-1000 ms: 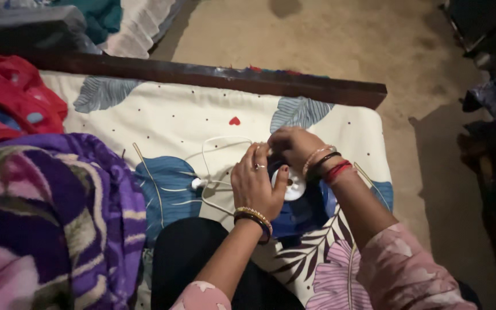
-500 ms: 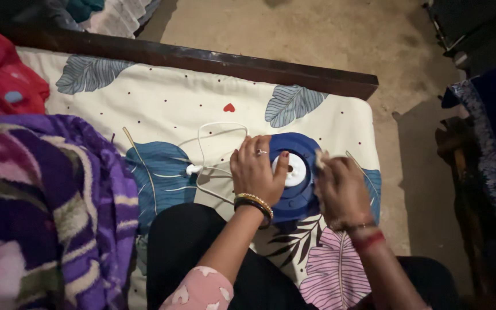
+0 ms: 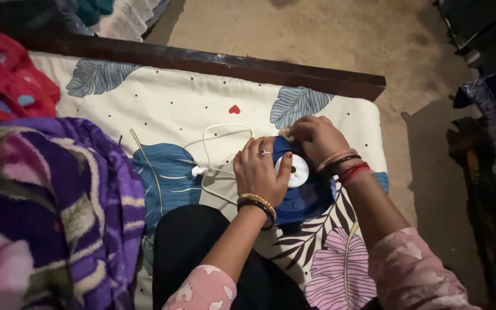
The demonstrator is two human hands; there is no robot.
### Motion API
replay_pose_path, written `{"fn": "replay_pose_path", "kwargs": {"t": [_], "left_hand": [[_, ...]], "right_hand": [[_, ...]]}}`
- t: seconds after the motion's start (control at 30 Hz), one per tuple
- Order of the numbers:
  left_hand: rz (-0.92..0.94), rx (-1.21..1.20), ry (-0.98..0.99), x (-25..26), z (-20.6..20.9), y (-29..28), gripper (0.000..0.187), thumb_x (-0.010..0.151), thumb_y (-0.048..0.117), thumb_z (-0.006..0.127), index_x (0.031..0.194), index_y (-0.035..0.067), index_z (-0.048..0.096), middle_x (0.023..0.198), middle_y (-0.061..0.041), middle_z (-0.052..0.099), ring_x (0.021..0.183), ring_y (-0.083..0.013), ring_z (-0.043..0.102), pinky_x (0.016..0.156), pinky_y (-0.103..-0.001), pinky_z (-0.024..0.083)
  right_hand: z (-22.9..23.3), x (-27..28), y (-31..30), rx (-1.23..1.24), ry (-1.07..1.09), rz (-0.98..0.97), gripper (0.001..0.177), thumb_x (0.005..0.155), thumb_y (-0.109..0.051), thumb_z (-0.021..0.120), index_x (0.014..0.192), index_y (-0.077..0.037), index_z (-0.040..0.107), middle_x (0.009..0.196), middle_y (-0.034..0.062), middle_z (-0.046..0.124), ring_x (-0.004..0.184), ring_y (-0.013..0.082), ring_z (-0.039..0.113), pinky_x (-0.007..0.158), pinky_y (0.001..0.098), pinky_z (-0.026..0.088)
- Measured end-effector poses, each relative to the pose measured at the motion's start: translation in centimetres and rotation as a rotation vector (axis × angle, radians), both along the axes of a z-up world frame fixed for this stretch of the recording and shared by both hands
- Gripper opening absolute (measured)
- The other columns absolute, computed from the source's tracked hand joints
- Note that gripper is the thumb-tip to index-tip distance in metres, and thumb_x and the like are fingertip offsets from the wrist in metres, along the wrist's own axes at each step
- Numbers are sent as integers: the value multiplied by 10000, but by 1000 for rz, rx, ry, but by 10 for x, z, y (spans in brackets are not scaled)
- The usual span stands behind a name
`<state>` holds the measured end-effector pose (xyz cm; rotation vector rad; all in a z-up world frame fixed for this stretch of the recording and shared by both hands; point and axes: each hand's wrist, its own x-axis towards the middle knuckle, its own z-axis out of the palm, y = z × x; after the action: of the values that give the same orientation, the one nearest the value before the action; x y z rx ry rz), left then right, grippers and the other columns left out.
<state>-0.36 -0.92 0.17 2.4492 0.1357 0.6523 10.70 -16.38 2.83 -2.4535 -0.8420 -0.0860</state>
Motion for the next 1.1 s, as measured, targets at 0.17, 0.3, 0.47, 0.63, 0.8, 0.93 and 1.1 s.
{"fn": "replay_pose_path", "kwargs": {"t": [0.17, 0.3, 0.47, 0.63, 0.8, 0.93, 1.1], "left_hand": [[-4, 19, -27, 0, -4, -1, 552, 984, 490, 514, 1307, 54, 617, 1352, -166, 614, 1345, -371, 490, 1126, -576, 307], [1, 17, -37, 0, -6, -2, 533, 992, 482, 512, 1291, 55, 622, 1358, -160, 614, 1361, -371, 483, 1123, -576, 312], [-2, 49, 1, 1, -6, -3, 484, 985, 487, 515, 1235, 94, 648, 1360, -154, 614, 1370, -367, 479, 1129, -592, 306], [6, 49, -3, 2, -7, -3, 505, 979, 506, 522, 1254, 98, 637, 1359, -151, 616, 1370, -373, 480, 1115, -612, 296], [-1, 13, -31, 0, -1, 0, 570, 976, 501, 527, 1312, 45, 598, 1331, -181, 607, 1306, -376, 513, 1111, -571, 322], [-5, -28, -54, -1, 1, -2, 546, 975, 470, 540, 1312, 45, 600, 1336, -172, 604, 1303, -373, 523, 1113, -542, 338], [27, -22, -17, -1, 3, -2, 543, 961, 478, 552, 1306, 63, 615, 1352, -184, 585, 1305, -359, 515, 1123, -552, 324]], "right_hand": [[-11, -29, -18, 153, -48, -143, 195, 885, -57, 647, 1032, -73, 774, 1164, 123, 698, 1098, 363, 621, 976, 430, 499], [-20, -70, -31, 292, 130, -410, 214, 930, -117, 610, 1100, -97, 739, 1165, 115, 666, 1012, 330, 664, 895, 400, 545], [-16, -103, -38, 229, 0, -425, 220, 927, -82, 620, 1103, -78, 752, 1157, 115, 688, 1074, 330, 646, 941, 398, 514], [-3, -50, -32, 3, 2, -267, 206, 873, -83, 671, 1041, -115, 788, 1178, 82, 701, 1093, 331, 615, 963, 399, 493], [-2, 1, -4, -26, -30, 69, 324, 783, -25, 656, 1050, -140, 799, 1174, 48, 724, 1117, 321, 612, 1002, 390, 496], [-6, -7, -13, 68, 70, 2, 281, 823, -57, 640, 1059, -145, 764, 1219, 27, 710, 1118, 286, 642, 1006, 363, 523], [-15, -60, -35, 76, -19, -316, 232, 912, -109, 652, 1113, -137, 765, 1189, 68, 708, 1076, 347, 613, 964, 430, 501]]}}
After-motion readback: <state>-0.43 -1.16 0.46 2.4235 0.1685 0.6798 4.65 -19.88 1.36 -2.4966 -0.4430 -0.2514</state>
